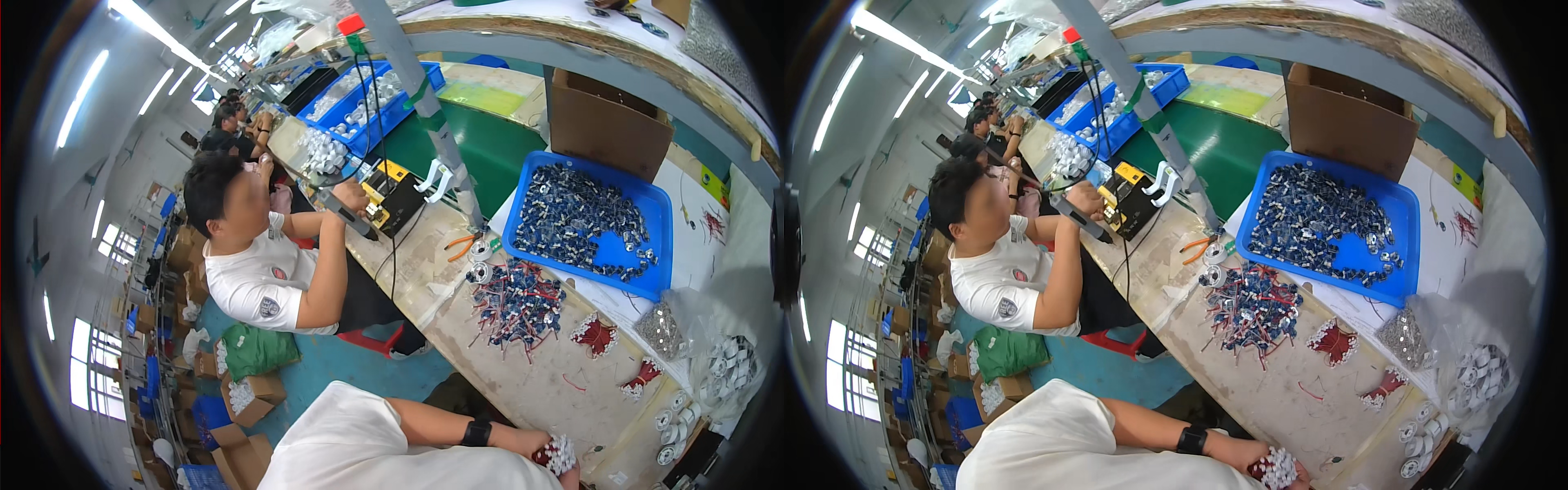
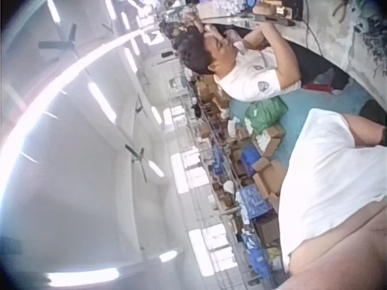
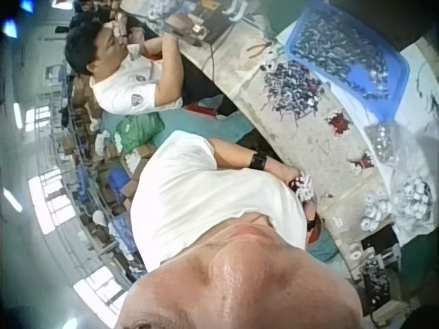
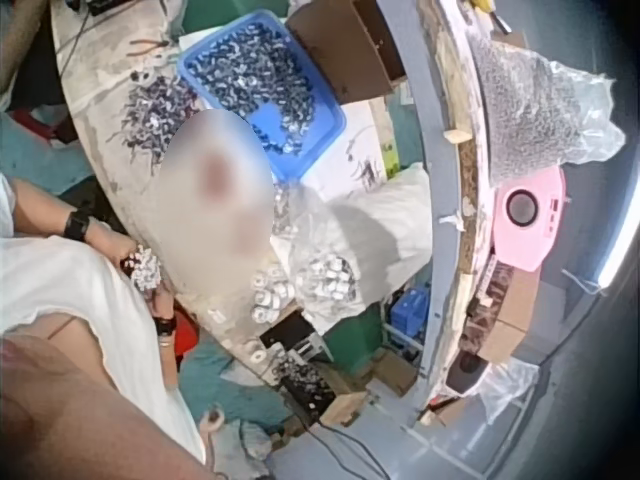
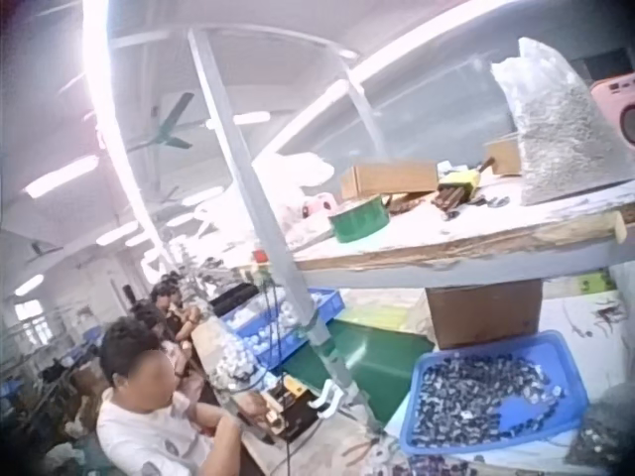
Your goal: Assemble small electronic components and wiring bundles at a factory workbench.
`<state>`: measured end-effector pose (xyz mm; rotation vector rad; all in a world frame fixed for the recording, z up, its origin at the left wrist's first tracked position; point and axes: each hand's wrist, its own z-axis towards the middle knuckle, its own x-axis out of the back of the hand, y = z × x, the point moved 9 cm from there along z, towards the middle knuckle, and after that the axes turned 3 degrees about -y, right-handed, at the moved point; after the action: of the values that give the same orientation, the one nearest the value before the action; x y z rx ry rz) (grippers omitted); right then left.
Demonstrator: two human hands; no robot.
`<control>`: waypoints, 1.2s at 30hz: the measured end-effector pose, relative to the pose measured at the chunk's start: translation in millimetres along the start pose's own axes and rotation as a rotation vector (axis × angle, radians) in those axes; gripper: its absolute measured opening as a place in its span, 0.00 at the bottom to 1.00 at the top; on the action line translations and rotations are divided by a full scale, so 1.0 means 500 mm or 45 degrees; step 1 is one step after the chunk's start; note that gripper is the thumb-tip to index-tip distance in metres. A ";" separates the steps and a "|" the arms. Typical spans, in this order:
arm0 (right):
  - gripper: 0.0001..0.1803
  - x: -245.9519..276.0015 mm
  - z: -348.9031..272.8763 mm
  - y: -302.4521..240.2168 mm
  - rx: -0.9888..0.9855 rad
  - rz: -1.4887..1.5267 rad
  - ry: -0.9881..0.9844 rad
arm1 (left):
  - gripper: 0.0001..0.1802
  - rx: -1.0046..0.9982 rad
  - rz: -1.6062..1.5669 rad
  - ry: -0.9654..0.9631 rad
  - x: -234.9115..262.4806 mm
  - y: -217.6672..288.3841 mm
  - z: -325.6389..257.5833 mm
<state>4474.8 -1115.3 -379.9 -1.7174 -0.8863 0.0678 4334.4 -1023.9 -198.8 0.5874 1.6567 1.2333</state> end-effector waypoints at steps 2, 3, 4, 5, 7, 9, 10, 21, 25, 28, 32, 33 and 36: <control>0.19 0.052 -0.013 -0.150 -0.234 1.702 0.011 | 0.05 -0.021 0.028 0.052 0.006 0.025 -0.016; 0.19 0.069 -0.041 -0.153 -0.288 1.640 0.160 | 0.10 0.337 -0.097 0.131 0.025 -0.020 -0.040; 0.19 0.099 -0.041 -0.225 -0.132 1.429 -0.018 | 0.10 0.385 -0.495 0.139 0.011 -0.039 -0.056; 0.19 0.114 -0.044 -0.245 -0.169 1.125 -0.046 | 0.11 0.389 -0.589 0.153 0.007 -0.057 -0.067; 0.19 0.141 -0.056 -0.259 -0.198 0.816 -0.068 | 0.13 0.352 -0.676 0.153 -0.005 -0.063 -0.070; 0.19 0.200 -0.064 -0.283 0.008 0.489 0.071 | 0.14 0.371 -0.756 0.183 0.004 -0.059 -0.076; 0.19 0.210 -0.062 -0.312 0.014 0.492 0.058 | 0.15 0.400 -0.844 0.247 0.008 -0.067 -0.078; 0.08 0.184 0.035 -0.551 0.214 0.517 -0.028 | 0.06 0.323 -0.636 0.322 0.027 -0.016 -0.108; 0.04 0.215 0.058 -0.514 -0.184 -0.020 0.319 | 0.07 0.254 -0.588 0.301 0.033 0.004 -0.113; 0.04 0.178 0.063 -0.588 0.220 0.023 0.135 | 0.07 0.160 -0.651 0.378 0.052 0.012 -0.121; 0.08 0.154 0.066 -0.622 0.344 0.136 -0.051 | 0.05 0.254 -0.615 0.389 0.043 -0.019 -0.128; 0.13 0.150 0.066 -0.654 0.764 -0.073 -0.004 | 0.05 0.299 -0.425 0.365 0.032 -0.029 -0.119; 0.09 0.175 0.105 -0.570 0.344 0.003 0.155 | 0.06 0.402 -0.115 0.265 -0.004 -0.035 -0.107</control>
<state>4364.7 -1001.6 -121.9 -1.4547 -0.7483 0.0800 4290.6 -1056.5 -212.0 0.5818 2.0520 1.0006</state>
